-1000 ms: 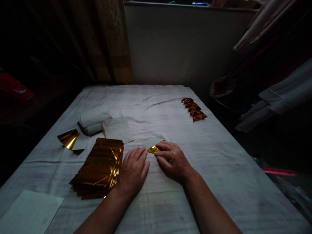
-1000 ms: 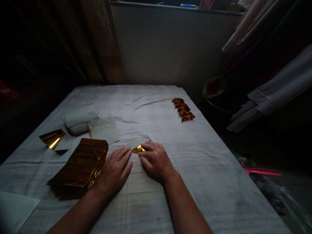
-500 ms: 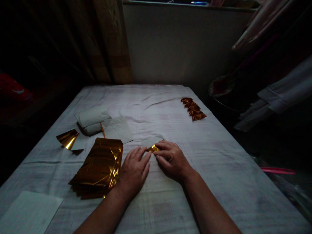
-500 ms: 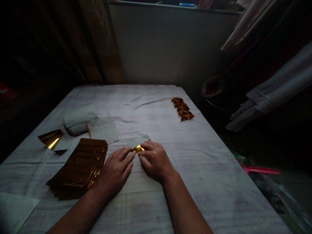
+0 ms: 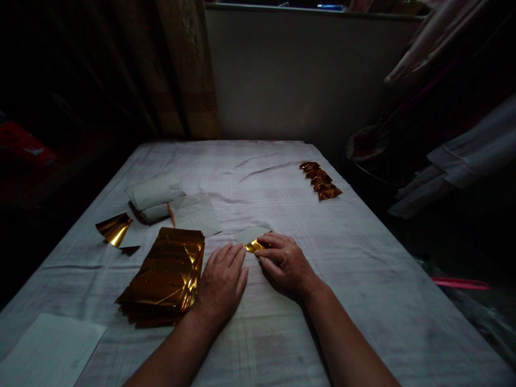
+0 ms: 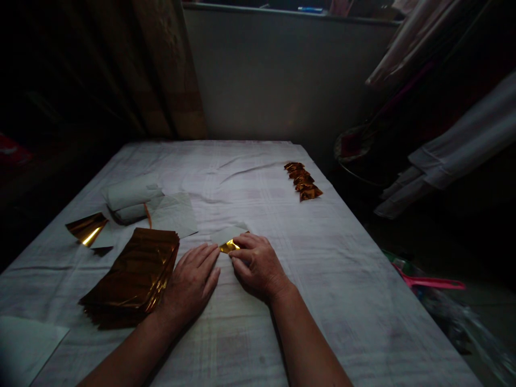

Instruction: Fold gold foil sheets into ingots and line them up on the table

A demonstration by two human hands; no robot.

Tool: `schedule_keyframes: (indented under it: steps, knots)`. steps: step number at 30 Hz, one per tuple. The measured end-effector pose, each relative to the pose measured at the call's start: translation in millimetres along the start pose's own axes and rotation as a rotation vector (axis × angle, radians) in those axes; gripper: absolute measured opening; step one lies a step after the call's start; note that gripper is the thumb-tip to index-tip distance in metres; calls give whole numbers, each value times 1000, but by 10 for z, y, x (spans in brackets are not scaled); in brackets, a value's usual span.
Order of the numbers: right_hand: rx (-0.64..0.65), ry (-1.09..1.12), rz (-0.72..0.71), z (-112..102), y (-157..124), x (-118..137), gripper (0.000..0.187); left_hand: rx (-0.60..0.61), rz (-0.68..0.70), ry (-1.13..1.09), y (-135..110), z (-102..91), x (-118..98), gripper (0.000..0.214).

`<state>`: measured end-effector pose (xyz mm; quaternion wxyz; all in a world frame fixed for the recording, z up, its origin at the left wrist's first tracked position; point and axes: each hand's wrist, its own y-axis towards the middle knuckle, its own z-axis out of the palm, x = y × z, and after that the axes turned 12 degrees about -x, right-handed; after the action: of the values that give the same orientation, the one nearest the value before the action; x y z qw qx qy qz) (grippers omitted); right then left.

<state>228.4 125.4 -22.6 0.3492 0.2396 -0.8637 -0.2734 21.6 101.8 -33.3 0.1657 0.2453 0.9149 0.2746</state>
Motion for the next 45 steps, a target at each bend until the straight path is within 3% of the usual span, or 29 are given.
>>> schedule_keyframes:
  steps: [9, 21, 28, 36, 45]
  knots:
    - [-2, -13, -4, 8, 2, 4, 20, 70, -44, -8, 62, -67, -45, 36]
    - [16, -16, -17, -21, 21, 35, 21, 14, -48, -19, 26, -29, -31, 37]
    - [-124, -239, 211, 0, -44, -121, 31, 17, -49, -27, 35, -37, -34, 36]
    - [-149, -205, 273, 8, -33, -156, 34, 15, -51, -43, 55, -66, -32, 41]
    - [84, 87, 321, -103, 22, -101, 57, 53, -61, -88, 76, -88, -32, 38]
